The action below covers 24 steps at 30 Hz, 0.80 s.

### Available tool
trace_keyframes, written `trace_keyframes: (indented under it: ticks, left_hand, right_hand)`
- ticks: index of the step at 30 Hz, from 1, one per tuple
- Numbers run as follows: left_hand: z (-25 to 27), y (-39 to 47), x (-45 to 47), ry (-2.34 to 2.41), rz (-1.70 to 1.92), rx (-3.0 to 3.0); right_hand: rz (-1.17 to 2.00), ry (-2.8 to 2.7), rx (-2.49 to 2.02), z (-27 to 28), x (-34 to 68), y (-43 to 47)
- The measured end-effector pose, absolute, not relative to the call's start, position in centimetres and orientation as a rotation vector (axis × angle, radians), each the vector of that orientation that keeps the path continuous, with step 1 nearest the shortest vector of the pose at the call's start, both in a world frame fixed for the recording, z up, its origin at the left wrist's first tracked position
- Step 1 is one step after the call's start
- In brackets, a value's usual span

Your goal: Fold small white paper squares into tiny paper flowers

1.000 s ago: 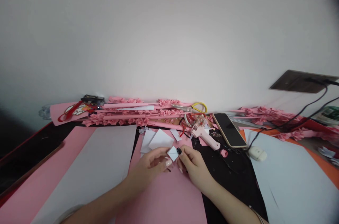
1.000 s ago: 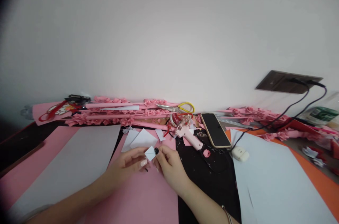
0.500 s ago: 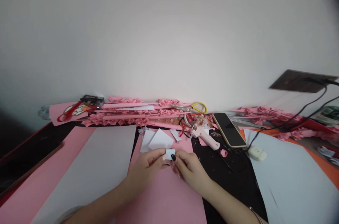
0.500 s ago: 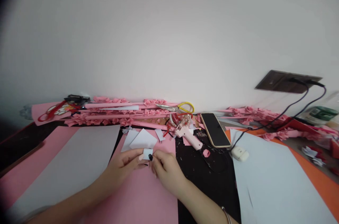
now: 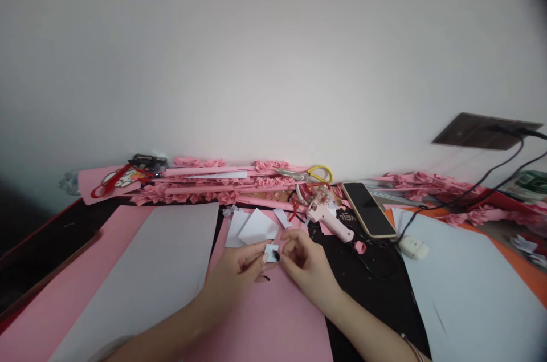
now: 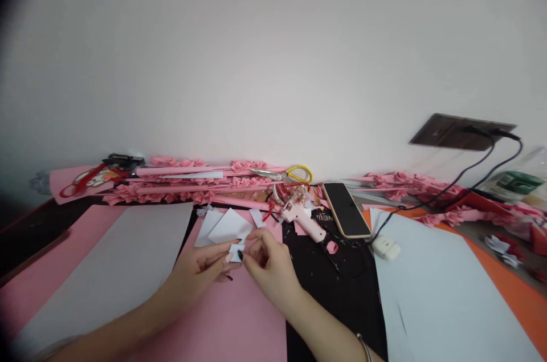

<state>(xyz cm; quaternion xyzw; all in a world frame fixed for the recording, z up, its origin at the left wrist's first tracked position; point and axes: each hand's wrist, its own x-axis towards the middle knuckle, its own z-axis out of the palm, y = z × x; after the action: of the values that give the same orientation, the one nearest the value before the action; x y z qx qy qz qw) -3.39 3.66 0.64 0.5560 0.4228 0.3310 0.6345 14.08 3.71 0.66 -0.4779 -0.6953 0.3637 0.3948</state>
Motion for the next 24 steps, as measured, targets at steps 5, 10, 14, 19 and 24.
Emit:
trace_keyframes:
  ticks: [5, 10, 14, 19, 24]
  left_hand:
    - [0.12, 3.63, -3.37, 1.004, 0.763, 1.386]
    - [-0.11, 3.66, -3.42, 1.041, 0.782, 1.427]
    - [0.09, 3.68, -3.39, 1.037, 0.806, 1.383]
    - [0.52, 3.53, -3.35, 1.063, 0.8, 1.427]
    - [0.53, 3.39, -3.27, 1.021, 0.829, 1.413]
  right_hand:
    - [0.829, -1.859, -1.193, 0.46, 14.05, 3.58]
    - [0.763, -1.897, -1.19, 0.49, 14.07, 3.6]
    - [0.735, -1.892, -1.188, 0.64, 13.98, 3.52]
    - [0.721, -1.849, -1.192, 0.78, 14.02, 3.33]
    - [0.782, -1.766, -1.157, 0.86, 14.06, 3.5]
